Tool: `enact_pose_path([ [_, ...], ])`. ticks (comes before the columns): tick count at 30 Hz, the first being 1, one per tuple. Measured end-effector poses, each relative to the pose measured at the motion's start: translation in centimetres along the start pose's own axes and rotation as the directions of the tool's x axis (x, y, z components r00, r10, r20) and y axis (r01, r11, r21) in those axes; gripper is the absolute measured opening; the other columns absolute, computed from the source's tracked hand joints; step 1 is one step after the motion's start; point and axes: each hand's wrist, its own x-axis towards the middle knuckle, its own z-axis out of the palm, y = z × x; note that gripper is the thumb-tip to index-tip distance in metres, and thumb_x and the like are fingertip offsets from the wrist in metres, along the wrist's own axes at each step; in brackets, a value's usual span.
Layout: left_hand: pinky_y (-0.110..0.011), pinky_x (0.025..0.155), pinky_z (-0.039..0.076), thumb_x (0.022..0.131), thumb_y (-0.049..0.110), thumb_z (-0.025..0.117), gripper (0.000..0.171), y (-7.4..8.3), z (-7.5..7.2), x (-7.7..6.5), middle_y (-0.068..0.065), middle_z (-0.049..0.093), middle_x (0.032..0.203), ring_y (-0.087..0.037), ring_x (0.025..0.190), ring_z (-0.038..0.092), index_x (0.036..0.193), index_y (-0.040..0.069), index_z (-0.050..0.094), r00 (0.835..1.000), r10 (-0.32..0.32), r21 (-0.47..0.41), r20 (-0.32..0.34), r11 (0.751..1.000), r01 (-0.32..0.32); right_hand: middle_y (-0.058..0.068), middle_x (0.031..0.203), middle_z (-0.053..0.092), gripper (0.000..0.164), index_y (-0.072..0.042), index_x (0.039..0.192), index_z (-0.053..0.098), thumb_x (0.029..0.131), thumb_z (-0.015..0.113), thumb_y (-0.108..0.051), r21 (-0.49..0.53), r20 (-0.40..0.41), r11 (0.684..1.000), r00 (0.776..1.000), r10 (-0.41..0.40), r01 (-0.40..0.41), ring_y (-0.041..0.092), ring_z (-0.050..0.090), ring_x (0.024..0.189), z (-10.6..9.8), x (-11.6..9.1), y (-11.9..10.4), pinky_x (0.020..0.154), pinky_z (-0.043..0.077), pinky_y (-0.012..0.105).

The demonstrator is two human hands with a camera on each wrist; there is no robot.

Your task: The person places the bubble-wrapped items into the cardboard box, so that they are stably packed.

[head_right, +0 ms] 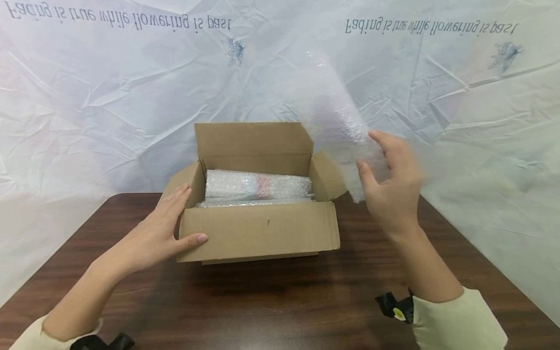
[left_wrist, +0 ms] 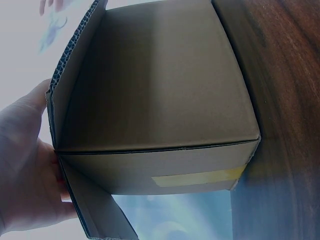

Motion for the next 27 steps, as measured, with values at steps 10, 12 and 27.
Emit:
enact_pose_path([
  [10, -0.043, 0.113, 0.007, 0.079, 0.071, 0.047, 0.107, 0.0, 0.0, 0.0, -0.017, 0.007, 0.152, -0.025, 0.140, 0.002, 0.146, -0.003, 0.009, 1.000, 0.001, -0.004, -0.002, 1.000, -0.001, 0.019, 0.104, 0.064, 0.045, 0.006, 0.105, 0.063, 0.063, 0.070, 0.021, 0.140, 0.116, 0.972, 0.972, -0.206, 0.189, 0.021, 0.057, 0.103, 3.0, -0.6, -0.8, 0.093, 0.044, 0.028],
  [12, -0.043, 0.113, 0.007, 0.079, 0.071, 0.047, 0.107, 0.0, 0.0, 0.0, -0.017, 0.006, 0.152, -0.025, 0.140, 0.002, 0.146, -0.003, 0.009, 1.000, 0.000, -0.005, -0.001, 1.000, 0.000, 0.019, 0.104, 0.064, 0.045, 0.005, 0.104, 0.064, 0.063, 0.071, 0.020, 0.167, 0.132, 0.963, 0.963, -0.234, 0.211, 0.023, 0.058, 0.104, 3.6, -0.8, -0.9, 0.094, 0.044, 0.030],
  [27, -0.044, 0.113, 0.008, 0.079, 0.071, 0.047, 0.107, 0.0, 0.1, 0.1, -0.017, 0.006, 0.152, -0.026, 0.139, 0.002, 0.146, -0.003, 0.009, 1.000, -0.004, 0.003, -0.005, 1.000, 0.004, 0.008, 0.112, 0.064, 0.039, -0.002, 0.111, 0.064, 0.074, 0.068, 0.009, 0.193, 0.290, 0.920, 0.876, -0.386, 0.342, 0.030, 0.057, 0.099, 5.8, -1.9, -1.0, 0.089, 0.043, 0.030],
])
